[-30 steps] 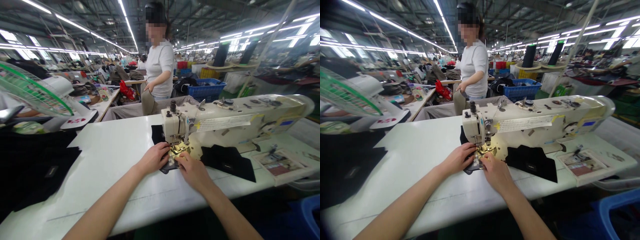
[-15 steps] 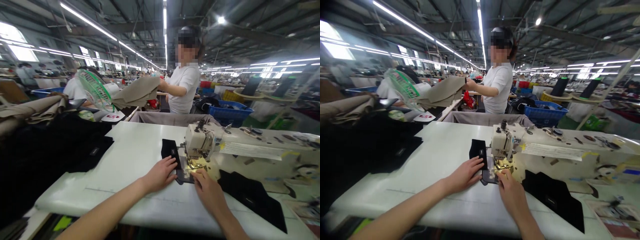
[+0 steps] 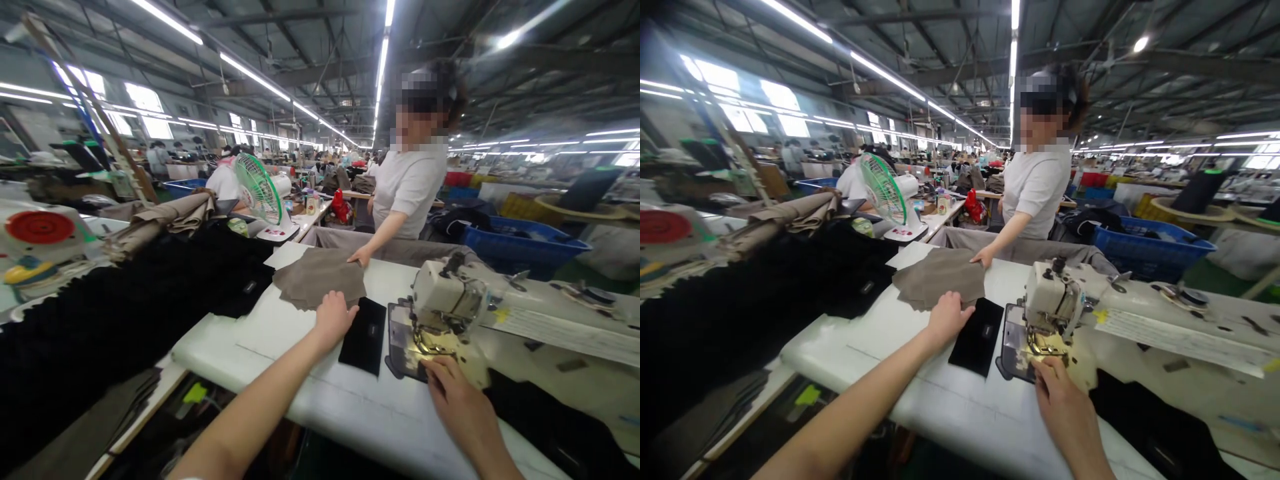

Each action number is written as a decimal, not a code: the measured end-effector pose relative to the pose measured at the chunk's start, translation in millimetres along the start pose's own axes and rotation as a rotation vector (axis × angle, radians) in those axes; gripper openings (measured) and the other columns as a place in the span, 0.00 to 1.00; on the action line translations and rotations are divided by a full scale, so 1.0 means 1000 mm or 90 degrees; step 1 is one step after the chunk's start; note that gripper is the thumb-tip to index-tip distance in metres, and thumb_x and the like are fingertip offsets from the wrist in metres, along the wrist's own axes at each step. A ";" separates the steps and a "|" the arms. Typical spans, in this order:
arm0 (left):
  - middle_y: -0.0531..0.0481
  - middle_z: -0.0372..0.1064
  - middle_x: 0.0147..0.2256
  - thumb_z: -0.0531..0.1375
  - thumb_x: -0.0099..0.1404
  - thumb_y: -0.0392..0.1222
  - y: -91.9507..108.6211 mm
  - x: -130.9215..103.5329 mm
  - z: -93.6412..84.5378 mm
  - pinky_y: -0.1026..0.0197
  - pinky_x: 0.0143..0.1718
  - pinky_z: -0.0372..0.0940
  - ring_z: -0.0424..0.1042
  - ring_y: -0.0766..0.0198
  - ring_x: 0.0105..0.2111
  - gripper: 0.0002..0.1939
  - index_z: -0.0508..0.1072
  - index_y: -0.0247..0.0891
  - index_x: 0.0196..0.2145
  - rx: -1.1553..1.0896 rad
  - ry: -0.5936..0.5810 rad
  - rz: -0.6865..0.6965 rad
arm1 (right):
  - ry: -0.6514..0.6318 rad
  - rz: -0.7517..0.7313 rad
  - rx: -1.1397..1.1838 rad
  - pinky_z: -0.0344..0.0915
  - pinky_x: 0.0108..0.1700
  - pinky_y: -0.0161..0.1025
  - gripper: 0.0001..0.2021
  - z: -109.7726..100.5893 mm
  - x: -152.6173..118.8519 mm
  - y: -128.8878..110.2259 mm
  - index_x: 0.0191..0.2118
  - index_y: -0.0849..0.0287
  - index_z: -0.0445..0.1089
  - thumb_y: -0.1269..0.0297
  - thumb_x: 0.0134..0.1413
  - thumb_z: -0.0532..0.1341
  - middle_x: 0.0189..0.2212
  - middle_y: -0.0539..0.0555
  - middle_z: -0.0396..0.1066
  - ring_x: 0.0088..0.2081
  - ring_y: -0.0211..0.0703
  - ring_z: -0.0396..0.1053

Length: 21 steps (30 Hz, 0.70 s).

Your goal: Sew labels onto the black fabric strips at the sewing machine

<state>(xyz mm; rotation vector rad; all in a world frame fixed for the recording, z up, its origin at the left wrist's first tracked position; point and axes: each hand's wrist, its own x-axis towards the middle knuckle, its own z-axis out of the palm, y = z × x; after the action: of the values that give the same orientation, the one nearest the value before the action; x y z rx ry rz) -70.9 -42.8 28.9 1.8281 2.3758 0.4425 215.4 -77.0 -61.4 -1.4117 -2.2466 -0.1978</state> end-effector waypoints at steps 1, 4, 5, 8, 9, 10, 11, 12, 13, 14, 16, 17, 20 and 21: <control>0.31 0.69 0.48 0.62 0.67 0.51 0.005 0.005 0.001 0.49 0.49 0.68 0.70 0.42 0.52 0.23 0.72 0.27 0.49 0.004 -0.008 -0.016 | 0.002 -0.008 0.002 0.71 0.27 0.36 0.16 -0.001 0.000 0.000 0.48 0.51 0.73 0.62 0.67 0.49 0.48 0.52 0.73 0.32 0.41 0.76; 0.32 0.69 0.50 0.66 0.64 0.49 0.017 0.012 0.005 0.51 0.49 0.68 0.69 0.44 0.53 0.23 0.70 0.30 0.50 0.008 -0.037 -0.027 | 0.000 -0.013 0.000 0.70 0.27 0.36 0.15 -0.007 0.002 -0.003 0.49 0.52 0.73 0.63 0.67 0.50 0.47 0.53 0.73 0.34 0.42 0.76; 0.33 0.69 0.50 0.65 0.65 0.49 0.019 0.012 0.006 0.52 0.50 0.68 0.69 0.45 0.54 0.21 0.71 0.31 0.50 0.008 -0.043 -0.023 | -0.003 -0.009 0.000 0.70 0.28 0.36 0.15 -0.009 0.003 -0.005 0.49 0.52 0.73 0.63 0.67 0.50 0.48 0.53 0.73 0.35 0.42 0.76; 0.34 0.69 0.50 0.62 0.67 0.48 0.024 0.010 0.008 0.52 0.50 0.67 0.69 0.46 0.54 0.19 0.71 0.32 0.49 0.004 -0.053 -0.012 | -0.008 0.009 0.002 0.70 0.30 0.37 0.15 -0.015 0.004 -0.011 0.49 0.53 0.72 0.64 0.67 0.49 0.47 0.53 0.73 0.34 0.42 0.76; 0.34 0.69 0.50 0.62 0.67 0.49 0.025 0.010 0.008 0.51 0.50 0.68 0.69 0.45 0.54 0.19 0.71 0.32 0.49 0.003 -0.057 -0.011 | -0.007 0.014 0.003 0.70 0.30 0.37 0.15 -0.016 0.005 -0.012 0.48 0.53 0.72 0.64 0.67 0.49 0.47 0.53 0.73 0.34 0.42 0.76; 0.34 0.69 0.49 0.62 0.67 0.48 0.025 0.009 0.009 0.51 0.50 0.68 0.69 0.45 0.53 0.19 0.70 0.32 0.48 0.001 -0.060 -0.008 | -0.007 0.018 0.002 0.70 0.30 0.37 0.15 -0.016 0.005 -0.013 0.48 0.53 0.72 0.64 0.67 0.49 0.46 0.53 0.73 0.34 0.41 0.75; 0.34 0.69 0.49 0.62 0.67 0.48 0.026 0.007 0.009 0.52 0.50 0.68 0.69 0.45 0.53 0.18 0.70 0.32 0.48 -0.001 -0.062 -0.003 | -0.007 0.020 0.002 0.70 0.30 0.37 0.15 -0.016 0.005 -0.014 0.48 0.53 0.72 0.65 0.67 0.49 0.47 0.53 0.73 0.33 0.41 0.75; 0.34 0.69 0.49 0.62 0.68 0.46 0.027 0.006 0.009 0.52 0.50 0.68 0.69 0.46 0.53 0.17 0.70 0.32 0.48 -0.004 -0.064 0.005 | -0.008 0.019 0.002 0.70 0.30 0.37 0.15 -0.016 0.005 -0.013 0.48 0.54 0.72 0.65 0.66 0.49 0.47 0.53 0.73 0.33 0.41 0.75; 0.35 0.69 0.49 0.61 0.68 0.44 0.028 0.004 0.009 0.53 0.50 0.67 0.69 0.47 0.53 0.15 0.70 0.32 0.48 -0.008 -0.063 0.017 | -0.011 0.017 0.002 0.71 0.30 0.37 0.15 -0.016 0.005 -0.013 0.49 0.54 0.72 0.65 0.67 0.49 0.47 0.53 0.73 0.34 0.42 0.75; 0.35 0.69 0.50 0.60 0.69 0.43 0.030 0.001 0.010 0.53 0.51 0.67 0.69 0.47 0.54 0.13 0.70 0.33 0.47 -0.011 -0.061 0.029 | -0.016 0.011 0.005 0.71 0.30 0.37 0.15 -0.016 0.004 -0.011 0.49 0.53 0.72 0.64 0.67 0.49 0.47 0.53 0.73 0.34 0.42 0.76; 0.35 0.69 0.50 0.59 0.69 0.40 0.032 -0.005 0.010 0.52 0.51 0.67 0.69 0.48 0.53 0.12 0.69 0.33 0.48 -0.015 -0.052 0.045 | -0.019 0.000 0.014 0.71 0.28 0.37 0.15 -0.014 0.003 -0.009 0.49 0.53 0.72 0.63 0.67 0.49 0.47 0.53 0.73 0.33 0.41 0.76; 0.35 0.69 0.50 0.60 0.69 0.40 0.032 -0.008 0.010 0.52 0.51 0.66 0.70 0.48 0.53 0.12 0.69 0.33 0.49 -0.015 -0.047 0.045 | -0.016 -0.002 0.020 0.71 0.28 0.37 0.15 -0.012 0.002 -0.007 0.48 0.52 0.72 0.62 0.67 0.49 0.47 0.53 0.73 0.33 0.41 0.76; 0.31 0.71 0.47 0.63 0.67 0.45 0.031 -0.013 0.008 0.48 0.50 0.67 0.72 0.44 0.50 0.18 0.69 0.30 0.50 -0.014 -0.054 0.021 | 0.006 0.006 0.034 0.71 0.28 0.38 0.16 -0.007 -0.002 -0.004 0.48 0.51 0.72 0.60 0.67 0.48 0.47 0.53 0.73 0.32 0.42 0.76; 0.31 0.72 0.45 0.64 0.66 0.47 0.030 -0.013 0.008 0.47 0.49 0.68 0.73 0.42 0.49 0.19 0.71 0.30 0.48 -0.016 -0.064 0.013 | 0.012 0.011 0.039 0.71 0.28 0.38 0.16 -0.005 -0.003 -0.002 0.48 0.51 0.72 0.59 0.67 0.48 0.47 0.53 0.74 0.32 0.43 0.76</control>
<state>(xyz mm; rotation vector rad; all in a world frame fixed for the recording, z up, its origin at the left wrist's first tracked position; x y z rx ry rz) -37.6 -46.9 29.3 1.8208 2.2784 0.3716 216.0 -82.1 -58.5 -1.3919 -2.2050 -0.1347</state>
